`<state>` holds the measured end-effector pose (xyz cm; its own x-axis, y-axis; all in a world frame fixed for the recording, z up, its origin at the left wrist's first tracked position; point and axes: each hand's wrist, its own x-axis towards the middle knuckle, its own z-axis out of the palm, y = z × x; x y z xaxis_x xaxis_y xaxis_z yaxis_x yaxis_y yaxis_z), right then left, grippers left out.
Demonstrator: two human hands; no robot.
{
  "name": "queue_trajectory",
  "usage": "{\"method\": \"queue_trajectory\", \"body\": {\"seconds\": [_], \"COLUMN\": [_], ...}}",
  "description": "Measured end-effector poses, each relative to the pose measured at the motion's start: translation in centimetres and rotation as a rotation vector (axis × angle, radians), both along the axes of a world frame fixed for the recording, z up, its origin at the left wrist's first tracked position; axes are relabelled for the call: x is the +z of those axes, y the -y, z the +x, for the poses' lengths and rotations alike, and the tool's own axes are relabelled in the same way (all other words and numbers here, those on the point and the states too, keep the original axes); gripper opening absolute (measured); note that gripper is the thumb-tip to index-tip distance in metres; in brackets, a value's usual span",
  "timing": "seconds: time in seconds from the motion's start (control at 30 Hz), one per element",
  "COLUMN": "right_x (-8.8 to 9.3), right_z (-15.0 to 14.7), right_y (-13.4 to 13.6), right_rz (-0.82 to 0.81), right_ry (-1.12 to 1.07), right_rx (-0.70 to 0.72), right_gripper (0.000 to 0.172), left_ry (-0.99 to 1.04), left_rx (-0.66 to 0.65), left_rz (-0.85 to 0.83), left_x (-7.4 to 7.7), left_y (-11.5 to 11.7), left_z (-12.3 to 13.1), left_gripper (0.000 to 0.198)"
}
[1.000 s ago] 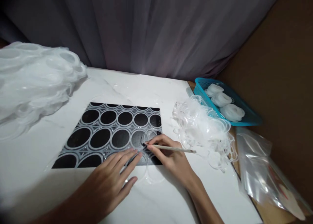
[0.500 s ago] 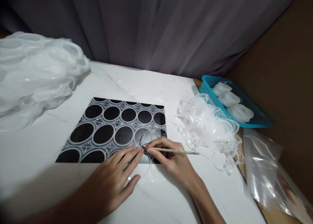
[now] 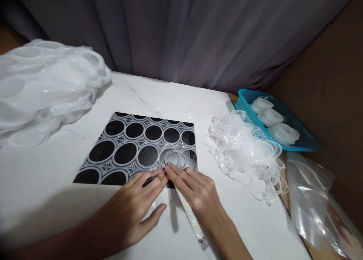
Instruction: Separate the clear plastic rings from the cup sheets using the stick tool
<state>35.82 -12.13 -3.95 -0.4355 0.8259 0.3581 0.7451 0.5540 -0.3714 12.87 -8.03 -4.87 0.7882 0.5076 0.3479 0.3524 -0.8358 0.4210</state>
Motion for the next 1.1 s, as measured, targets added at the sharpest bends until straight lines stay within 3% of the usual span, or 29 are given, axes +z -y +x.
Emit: {"method": "queue_trajectory", "body": {"seconds": [0.13,0.23,0.4,0.47,0.57,0.63,0.73,0.87,1.1], "right_x": [-0.1,0.9,4.6,5.8,6.0,5.0,2.9,1.4,1.3], "right_z": [0.3,1.8,4.0,3.8,2.2,0.7,-1.6,-3.6,-4.8], "right_y": [-1.2,-4.9,-12.3,-13.0,-11.1,-8.7,-5.6,-4.0,-4.1], "right_rz": [0.092,0.167,0.347,0.448,0.5,0.362,0.045,-0.267,-0.363], "right_ry": [0.124,0.072,-0.154,-0.186,-0.164,-0.141,-0.282,-0.487,-0.56], "right_rx": [-0.045,-0.094,-0.341,-0.472,-0.604,-0.555,-0.413,-0.396,-0.335], "right_gripper": [0.069,0.066,0.029,0.024,0.025,0.026,0.024,0.02,0.015], "left_ry": [0.035,0.03,-0.085,-0.111,-0.079,-0.044,-0.067,-0.122,-0.155], "left_rx": [0.016,0.025,0.033,0.027,-0.072,-0.087,-0.013,-0.008,0.001], "left_rz": [-0.019,-0.026,-0.057,-0.097,-0.133,-0.062,0.103,0.2,0.141], "left_x": [0.0,-0.1,0.4,1.2,2.2,2.3,1.5,0.2,0.3], "left_y": [0.1,0.2,0.3,0.1,-0.7,-1.6,-2.9,-3.5,-3.3], "left_z": [-0.3,-0.4,-0.2,-0.7,-2.5,-4.2,-6.5,-7.7,-7.3], "left_gripper": [0.045,0.051,0.054,0.057,0.058,0.054,0.043,0.042,0.045]}}
